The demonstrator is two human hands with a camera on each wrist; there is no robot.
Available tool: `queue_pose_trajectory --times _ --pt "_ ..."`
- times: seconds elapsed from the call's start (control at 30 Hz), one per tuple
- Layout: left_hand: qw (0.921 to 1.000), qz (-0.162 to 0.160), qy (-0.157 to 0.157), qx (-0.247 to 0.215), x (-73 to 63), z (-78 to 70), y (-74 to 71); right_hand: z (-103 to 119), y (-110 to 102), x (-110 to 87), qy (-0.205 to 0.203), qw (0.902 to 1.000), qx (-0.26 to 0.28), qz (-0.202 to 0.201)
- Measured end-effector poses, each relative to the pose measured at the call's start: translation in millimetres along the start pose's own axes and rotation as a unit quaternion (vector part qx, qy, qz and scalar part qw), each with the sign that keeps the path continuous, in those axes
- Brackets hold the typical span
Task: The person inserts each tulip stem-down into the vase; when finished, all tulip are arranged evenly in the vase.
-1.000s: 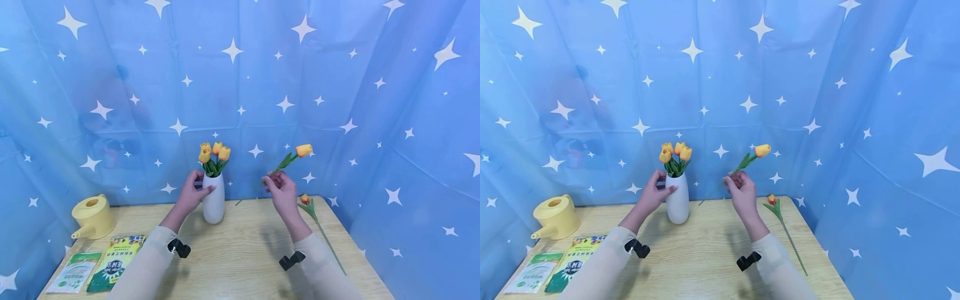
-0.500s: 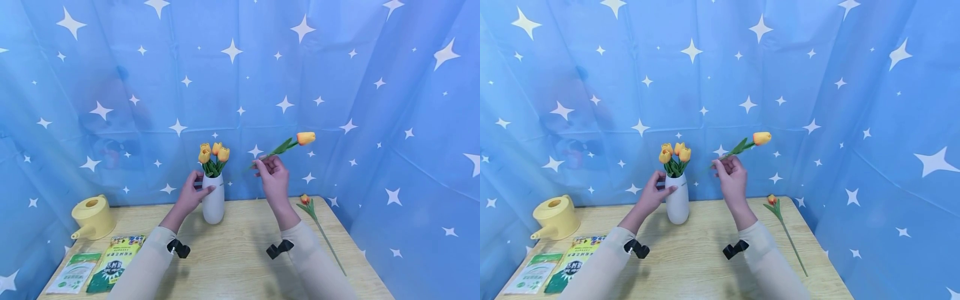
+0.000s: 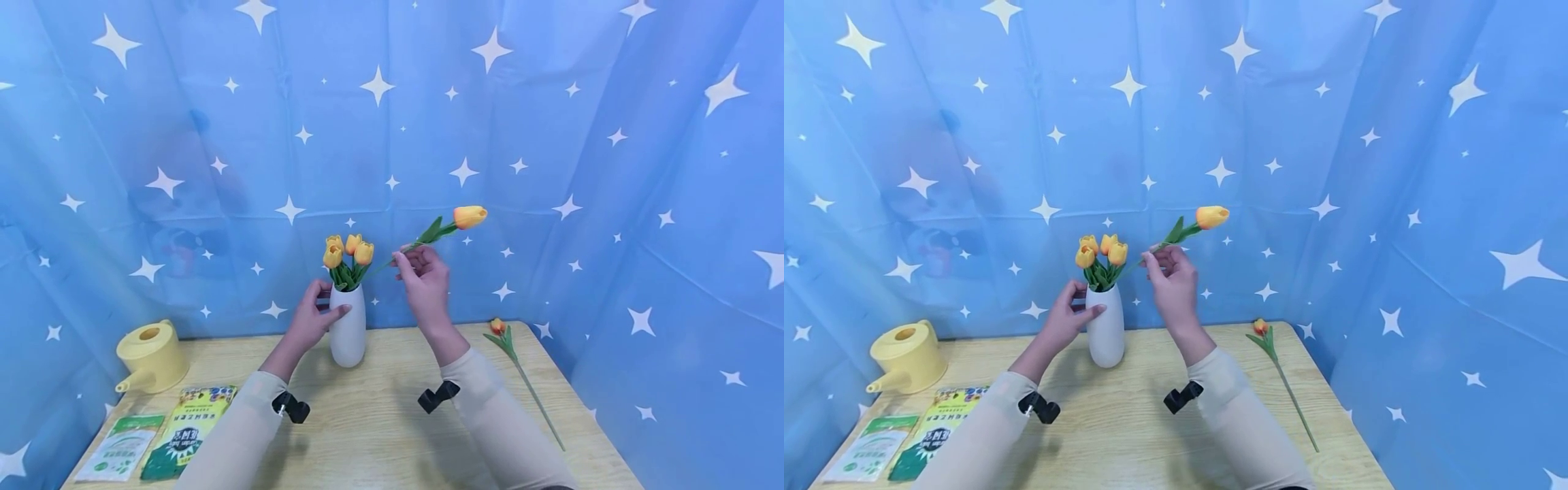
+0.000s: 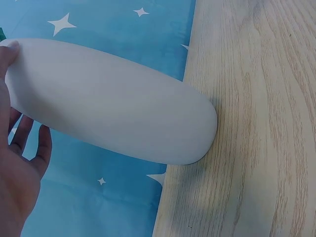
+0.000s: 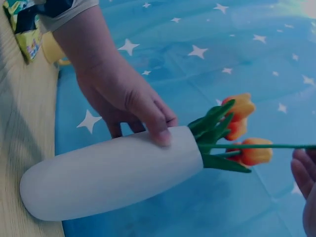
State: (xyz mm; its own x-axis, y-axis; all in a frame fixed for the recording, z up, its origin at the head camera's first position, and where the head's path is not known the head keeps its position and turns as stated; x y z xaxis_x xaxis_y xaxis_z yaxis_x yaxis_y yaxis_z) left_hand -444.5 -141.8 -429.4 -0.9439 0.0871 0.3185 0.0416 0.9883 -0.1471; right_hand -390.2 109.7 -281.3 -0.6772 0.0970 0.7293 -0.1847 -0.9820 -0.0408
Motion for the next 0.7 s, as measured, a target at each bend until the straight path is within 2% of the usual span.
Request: queue_pose_trajectory --times 0.17,0.3,0.5,0.7 --pt "1.0 0.0 0.003 -0.003 -0.3 0.9 -0.8 -0.1 16.5 -0.7 -0.02 0.9959 -0.083 0.031" --pt "1.0 -0.002 0.004 -0.001 -0.7 0.4 -1.7 -5.1 31.2 -0.3 -0.03 0.9856 -0.154 0.064" --pt "1.0 -0.002 0.006 0.001 -0.1 2.4 -1.6 -21.5 51.4 -1.1 -0.012 0.9715 -0.205 0.118" --pt "0.9999 0.0 0.01 -0.003 0.9 1.3 -0.3 -37.2 63.3 -7.9 0.023 0.9581 -0.24 0.155"
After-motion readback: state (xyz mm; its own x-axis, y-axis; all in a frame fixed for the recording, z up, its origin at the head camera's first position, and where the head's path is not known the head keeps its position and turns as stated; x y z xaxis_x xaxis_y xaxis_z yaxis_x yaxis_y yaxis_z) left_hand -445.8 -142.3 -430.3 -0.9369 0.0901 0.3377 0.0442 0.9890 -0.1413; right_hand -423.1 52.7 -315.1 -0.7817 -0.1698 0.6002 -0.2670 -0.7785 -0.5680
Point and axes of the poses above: each hand's wrist, its own x-axis towards the middle knuckle, its own y-axis out of the palm, z = x × y, the point moved 10 cm from there along x, towards the middle knuckle, and after that the axes turned 9 degrees about -x, right-handed, at the moved point
